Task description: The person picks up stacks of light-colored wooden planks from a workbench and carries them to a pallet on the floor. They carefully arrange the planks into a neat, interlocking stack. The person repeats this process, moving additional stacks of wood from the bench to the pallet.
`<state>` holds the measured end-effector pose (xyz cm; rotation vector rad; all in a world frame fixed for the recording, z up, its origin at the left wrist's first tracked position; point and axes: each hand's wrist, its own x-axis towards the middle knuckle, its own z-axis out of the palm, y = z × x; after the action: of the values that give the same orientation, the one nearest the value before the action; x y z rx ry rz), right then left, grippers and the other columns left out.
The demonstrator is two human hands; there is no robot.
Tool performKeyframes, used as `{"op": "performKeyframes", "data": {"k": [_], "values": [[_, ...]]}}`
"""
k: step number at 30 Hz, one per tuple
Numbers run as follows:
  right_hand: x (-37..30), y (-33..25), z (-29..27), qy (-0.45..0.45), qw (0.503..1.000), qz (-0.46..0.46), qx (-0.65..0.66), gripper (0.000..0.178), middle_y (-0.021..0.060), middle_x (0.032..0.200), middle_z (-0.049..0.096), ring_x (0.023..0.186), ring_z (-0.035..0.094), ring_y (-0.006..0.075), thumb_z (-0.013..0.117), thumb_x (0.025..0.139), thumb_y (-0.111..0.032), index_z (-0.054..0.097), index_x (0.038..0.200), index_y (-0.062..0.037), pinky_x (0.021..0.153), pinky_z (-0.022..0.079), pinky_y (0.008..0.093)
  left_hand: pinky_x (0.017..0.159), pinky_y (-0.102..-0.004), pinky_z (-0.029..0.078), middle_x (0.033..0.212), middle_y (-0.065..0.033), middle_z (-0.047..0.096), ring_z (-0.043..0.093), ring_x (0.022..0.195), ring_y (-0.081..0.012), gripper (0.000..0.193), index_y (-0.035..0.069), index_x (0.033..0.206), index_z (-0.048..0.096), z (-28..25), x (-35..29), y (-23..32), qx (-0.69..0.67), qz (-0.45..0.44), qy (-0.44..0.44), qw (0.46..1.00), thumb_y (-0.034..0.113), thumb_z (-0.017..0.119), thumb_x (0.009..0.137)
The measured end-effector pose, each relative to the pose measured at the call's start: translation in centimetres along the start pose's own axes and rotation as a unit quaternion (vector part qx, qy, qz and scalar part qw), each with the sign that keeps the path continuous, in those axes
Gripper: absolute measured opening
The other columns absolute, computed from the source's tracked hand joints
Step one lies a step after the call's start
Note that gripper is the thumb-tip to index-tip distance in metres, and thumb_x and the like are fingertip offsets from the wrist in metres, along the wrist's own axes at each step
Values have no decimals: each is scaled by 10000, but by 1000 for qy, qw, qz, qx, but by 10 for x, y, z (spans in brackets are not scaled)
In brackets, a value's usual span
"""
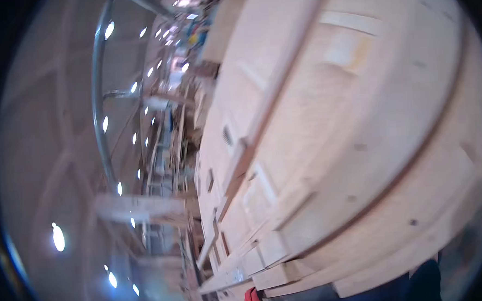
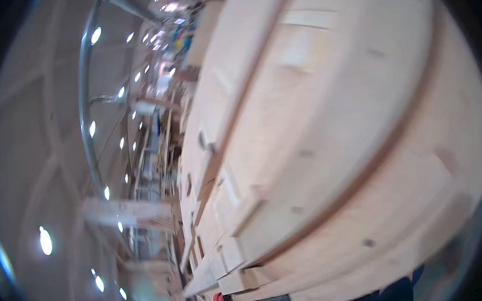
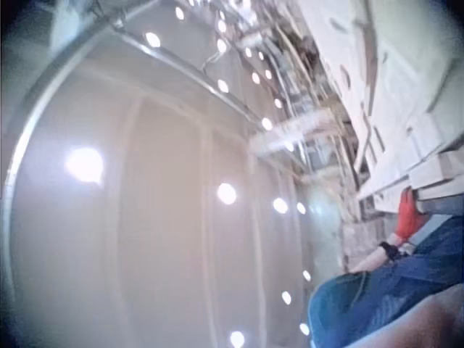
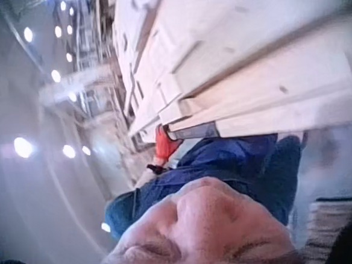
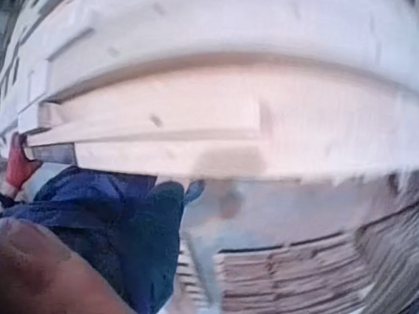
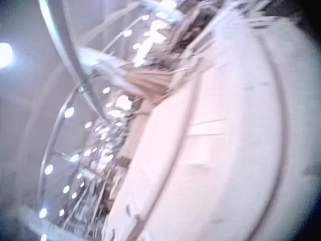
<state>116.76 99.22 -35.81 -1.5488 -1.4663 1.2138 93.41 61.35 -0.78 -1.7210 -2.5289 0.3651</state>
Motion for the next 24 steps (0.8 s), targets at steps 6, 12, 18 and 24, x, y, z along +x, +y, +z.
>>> {"op": "performKeyframes", "data": {"k": [6, 12, 18, 24], "values": [[18, 26, -3, 1, 996, 43, -77, 490, 147, 1353, 528, 1200, 514, 302, 559, 971, -319, 501, 1361, -28, 990, 428, 456, 943, -488, 454, 1246, -245, 494, 497, 1117, -431, 967, -41, 1307, 439, 23, 21, -26, -39, 30, 30, 998, 351, 883, 542], [20, 49, -6, 0, 996, 63, -68, 465, 134, 1317, 554, 1156, 538, 277, 549, 982, -309, 513, 1350, -27, 954, 448, 436, 958, -518, 425, 1244, -242, 488, 490, 1110, -442, 900, -40, 1321, 441, 38, 8, -30, -81, 21, 49, 995, 239, 790, 539], [20, 72, -8, 22, 996, 83, -24, 441, 121, 1281, 579, 1112, 562, 253, 539, 994, -299, 526, 1339, -26, 917, 468, 416, 976, -541, 410, 1262, -255, 478, 466, 1142, -467, 846, -38, 1300, 451, 44, 13, -27, -78, -1, 61, 995, 237, 735, 552], [-10, 98, -13, 36, 990, 118, 66, 418, 108, 1245, 605, 1069, 587, 228, 528, 1005, -289, 538, 1328, -25, 881, 488, 396, 960, -573, 412, 1355, -249, 439, 469, 1134, -472, 950, -15, 1360, 438, 67, 11, -55, -112, 79, 108, 985, 430, 801, 603]]}}
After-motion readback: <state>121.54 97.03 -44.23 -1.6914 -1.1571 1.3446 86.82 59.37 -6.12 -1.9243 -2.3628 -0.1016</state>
